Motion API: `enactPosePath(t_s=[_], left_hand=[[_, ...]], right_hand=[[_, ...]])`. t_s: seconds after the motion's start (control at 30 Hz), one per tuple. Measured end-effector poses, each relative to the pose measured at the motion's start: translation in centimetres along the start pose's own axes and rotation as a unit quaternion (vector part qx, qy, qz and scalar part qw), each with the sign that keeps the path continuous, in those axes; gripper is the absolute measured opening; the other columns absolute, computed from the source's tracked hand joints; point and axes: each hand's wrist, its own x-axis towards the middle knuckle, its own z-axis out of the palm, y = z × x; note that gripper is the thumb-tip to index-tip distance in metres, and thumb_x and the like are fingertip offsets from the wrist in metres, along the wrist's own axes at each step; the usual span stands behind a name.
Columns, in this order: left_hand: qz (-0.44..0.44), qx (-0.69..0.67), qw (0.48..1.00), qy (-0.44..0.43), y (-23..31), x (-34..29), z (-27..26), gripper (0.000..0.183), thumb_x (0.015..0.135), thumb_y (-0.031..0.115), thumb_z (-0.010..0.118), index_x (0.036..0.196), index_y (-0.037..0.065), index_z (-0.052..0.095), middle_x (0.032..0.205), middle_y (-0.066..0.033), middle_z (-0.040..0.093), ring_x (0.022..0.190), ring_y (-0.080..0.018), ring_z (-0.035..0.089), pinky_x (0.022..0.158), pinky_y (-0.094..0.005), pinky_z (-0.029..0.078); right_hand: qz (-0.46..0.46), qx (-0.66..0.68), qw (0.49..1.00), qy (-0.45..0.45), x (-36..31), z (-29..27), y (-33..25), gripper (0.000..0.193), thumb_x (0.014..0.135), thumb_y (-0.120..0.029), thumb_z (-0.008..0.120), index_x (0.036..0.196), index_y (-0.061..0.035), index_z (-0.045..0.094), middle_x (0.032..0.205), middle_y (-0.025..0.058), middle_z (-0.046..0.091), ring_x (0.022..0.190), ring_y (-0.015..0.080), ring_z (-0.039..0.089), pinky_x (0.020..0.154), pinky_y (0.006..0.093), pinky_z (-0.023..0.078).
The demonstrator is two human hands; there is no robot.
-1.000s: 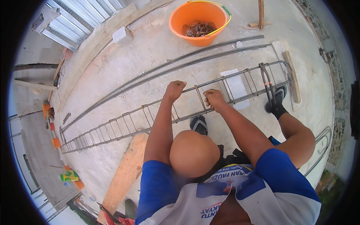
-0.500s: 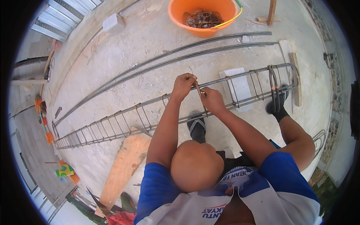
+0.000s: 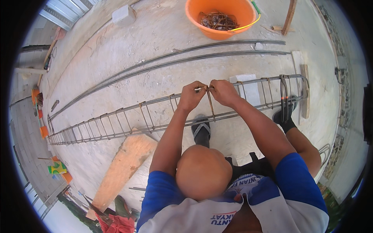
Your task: The person ties wire ties around intersecting rebar rods to assemble a ladder-like rebar cage. They repeatedly pick up wire ties, wrap them around the joints, and twist them tight using pliers. The person moves along the length of the cage, securing multiple joints in sequence.
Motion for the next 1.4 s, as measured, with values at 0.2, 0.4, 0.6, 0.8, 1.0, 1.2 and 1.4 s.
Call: enactPosePath(t_s=[0.2,0.4,0.6,0.8,1.0,1.2,1.4], left_hand=[[0.144,0.082,0.984,0.064,-0.8,-1.9,0.3,0.011,0.087,0.008,0.064,0.095,0.001,0.067,0.09,-0.0172,0.069,0.083,-0.0315,0.067,0.074,-0.0358,0.052],[0.056,0.077,0.993,0.068,0.7,-1.7,0.8,0.01,0.087,0.009,0.062,0.091,0.001,0.066,0.088,-0.0198,0.068,0.08,-0.0361,0.066,0.069,-0.0411,0.051],[-0.006,0.114,0.992,0.063,1.2,-1.7,1.4,0.013,0.088,0.013,0.061,0.092,0.002,0.066,0.087,-0.0201,0.069,0.078,-0.0369,0.066,0.067,-0.0407,0.051],[0.035,0.074,0.994,0.075,0.6,-2.1,1.8,0.013,0.086,0.013,0.064,0.094,0.003,0.066,0.085,-0.0203,0.068,0.067,-0.0353,0.065,0.062,-0.0406,0.05],[-0.023,0.096,0.995,-0.002,1.7,-2.2,0.4,0.019,0.088,0.011,0.061,0.105,0.007,0.068,0.097,-0.0148,0.071,0.084,-0.0297,0.068,0.074,-0.0344,0.051],[0.037,0.098,0.993,-0.052,0.7,-1.6,-0.9,0.02,0.089,0.01,0.059,0.107,0.006,0.067,0.1,-0.0158,0.07,0.087,-0.031,0.066,0.079,-0.0365,0.05],[-0.041,0.038,0.992,-0.11,0.7,-0.8,-2.1,0.028,0.09,0.019,0.059,0.112,0.004,0.067,0.106,-0.0117,0.069,0.098,-0.0264,0.065,0.087,-0.0368,0.049]], right_hand=[[-0.011,0.041,0.999,-0.015,1.2,0.2,0.6,0.02,0.087,-0.017,0.054,0.088,-0.0017,0.068,0.085,0.0189,0.067,0.084,0.0387,0.064,0.076,0.0458,0.051],[0.047,0.152,0.986,0.05,0.2,1.7,0.4,0.022,0.086,-0.02,0.054,0.085,-0.0035,0.068,0.09,0.0185,0.067,0.09,0.039,0.063,0.079,0.0459,0.049],[0.056,0.218,0.971,0.082,-0.1,3.0,1.2,0.023,0.088,-0.019,0.053,0.088,-0.0019,0.068,0.089,0.0186,0.068,0.088,0.0388,0.063,0.078,0.0444,0.049],[0.114,0.291,0.941,0.133,-2.1,3.4,-0.3,0.022,0.089,-0.018,0.055,0.094,-0.0024,0.07,0.093,0.0186,0.069,0.089,0.0368,0.064,0.08,0.0426,0.05],[0.068,0.226,0.956,0.172,-2.5,4.1,-0.8,0.02,0.088,-0.017,0.06,0.098,-0.0029,0.07,0.099,0.0185,0.067,0.093,0.036,0.063,0.082,0.0425,0.049],[0.024,0.125,0.972,0.197,-2.0,5.1,-1.0,0.014,0.084,-0.012,0.062,0.096,-0.0047,0.065,0.095,0.0164,0.063,0.092,0.0356,0.062,0.08,0.0444,0.05],[0.02,0.142,0.967,0.212,-1.9,5.3,-1.1,0.011,0.083,-0.009,0.062,0.093,-0.0051,0.064,0.09,0.0155,0.062,0.088,0.0362,0.061,0.077,0.0454,0.05]])
